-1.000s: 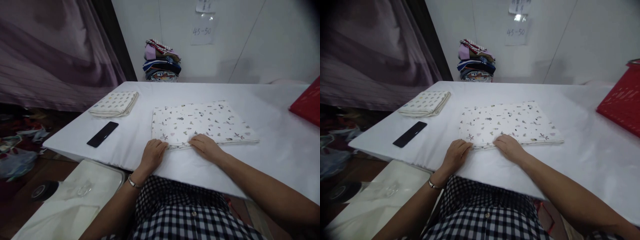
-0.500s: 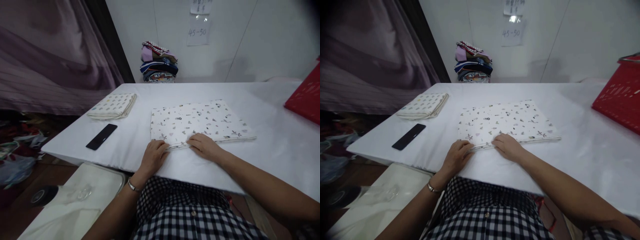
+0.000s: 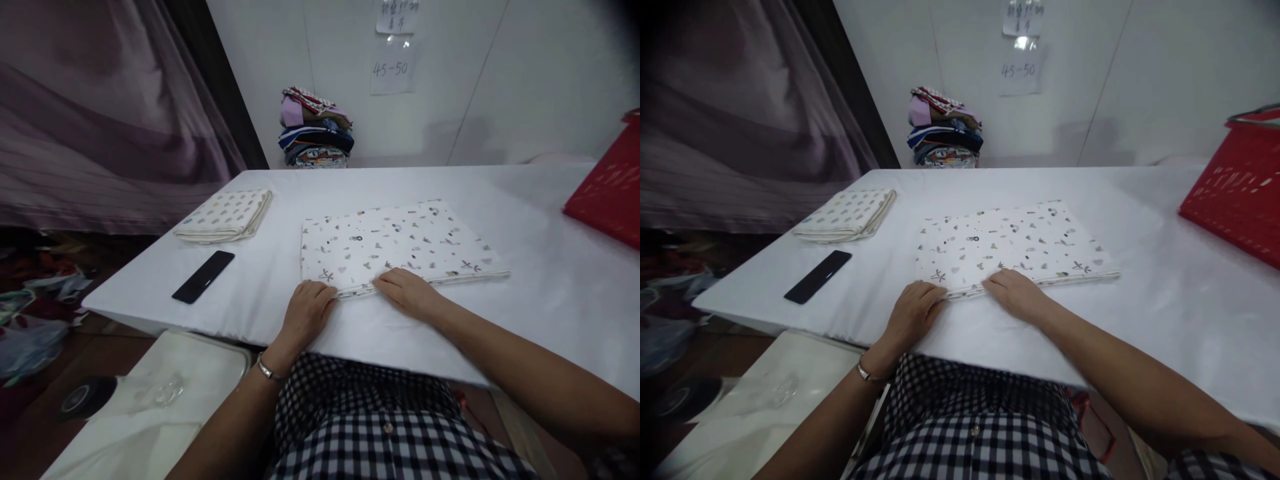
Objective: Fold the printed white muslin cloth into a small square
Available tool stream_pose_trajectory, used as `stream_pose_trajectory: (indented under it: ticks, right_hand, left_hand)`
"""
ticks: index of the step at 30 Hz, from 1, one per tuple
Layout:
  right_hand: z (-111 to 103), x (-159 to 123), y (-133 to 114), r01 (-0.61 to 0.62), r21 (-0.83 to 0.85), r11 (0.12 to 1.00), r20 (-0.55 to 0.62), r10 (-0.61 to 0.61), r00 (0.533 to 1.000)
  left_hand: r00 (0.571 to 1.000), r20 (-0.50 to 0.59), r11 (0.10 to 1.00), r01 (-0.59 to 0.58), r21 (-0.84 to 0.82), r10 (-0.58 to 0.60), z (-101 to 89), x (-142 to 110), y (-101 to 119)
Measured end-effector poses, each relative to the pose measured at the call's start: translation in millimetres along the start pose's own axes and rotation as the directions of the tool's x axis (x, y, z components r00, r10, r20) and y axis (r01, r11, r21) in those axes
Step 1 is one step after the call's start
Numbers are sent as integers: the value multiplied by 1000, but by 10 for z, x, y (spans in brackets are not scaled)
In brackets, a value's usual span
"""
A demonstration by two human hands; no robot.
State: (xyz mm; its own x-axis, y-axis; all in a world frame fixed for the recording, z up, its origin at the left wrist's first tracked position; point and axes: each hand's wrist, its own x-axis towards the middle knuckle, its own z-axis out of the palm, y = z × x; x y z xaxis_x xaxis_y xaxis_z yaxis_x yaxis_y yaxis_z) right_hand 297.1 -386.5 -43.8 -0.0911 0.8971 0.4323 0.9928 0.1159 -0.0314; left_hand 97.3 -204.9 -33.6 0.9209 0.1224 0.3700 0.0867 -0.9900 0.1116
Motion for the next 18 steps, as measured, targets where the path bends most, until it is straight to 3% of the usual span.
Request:
stream_pose_trajectory:
  ticks: [10, 18]
  right_hand:
    - [-8, -31, 18, -34, 27, 999, -96, 37, 995]
    - [12, -5, 21, -76, 88, 993, -1, 77, 997]
  left_hand:
    - [999, -45, 1000, -20, 13, 21, 29, 47, 7]
    - [998, -47, 998, -39, 47, 41, 24, 46, 32]
